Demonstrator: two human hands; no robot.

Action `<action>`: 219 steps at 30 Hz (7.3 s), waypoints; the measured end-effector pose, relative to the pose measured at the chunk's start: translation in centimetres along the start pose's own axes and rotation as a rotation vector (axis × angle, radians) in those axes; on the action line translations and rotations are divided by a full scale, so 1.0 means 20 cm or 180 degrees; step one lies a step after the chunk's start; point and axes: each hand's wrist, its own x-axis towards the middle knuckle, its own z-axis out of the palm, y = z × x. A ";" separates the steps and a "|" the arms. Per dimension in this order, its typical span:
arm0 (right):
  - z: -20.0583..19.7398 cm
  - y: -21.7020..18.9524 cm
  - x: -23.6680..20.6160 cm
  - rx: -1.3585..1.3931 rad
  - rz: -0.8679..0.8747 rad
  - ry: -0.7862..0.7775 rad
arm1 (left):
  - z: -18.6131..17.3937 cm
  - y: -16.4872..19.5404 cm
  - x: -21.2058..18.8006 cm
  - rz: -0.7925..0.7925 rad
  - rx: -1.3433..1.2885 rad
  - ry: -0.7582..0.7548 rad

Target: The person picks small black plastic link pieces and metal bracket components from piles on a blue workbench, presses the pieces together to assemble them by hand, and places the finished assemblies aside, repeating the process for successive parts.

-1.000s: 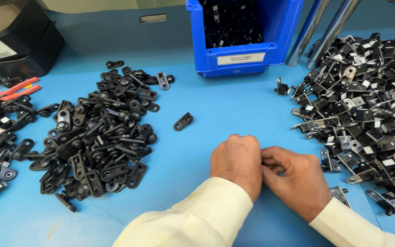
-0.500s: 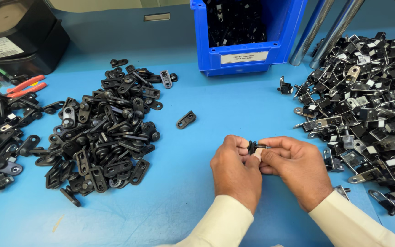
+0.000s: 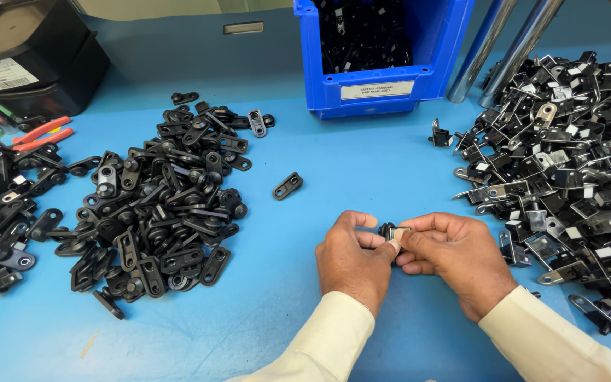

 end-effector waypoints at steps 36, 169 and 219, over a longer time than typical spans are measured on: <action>-0.09 -0.10 -0.06 -0.0009 0.0572 -0.0499 | -0.02 0.00 -0.05 -0.0065 -0.0391 -0.0142; -0.05 -0.11 -0.10 0.0458 0.0117 -0.0056 | 0.00 0.02 -0.05 -0.0974 -0.1956 -0.0711; -0.24 -0.42 0.52 -0.4491 -0.2760 0.0917 | -0.38 0.06 0.40 0.1048 0.1794 0.0394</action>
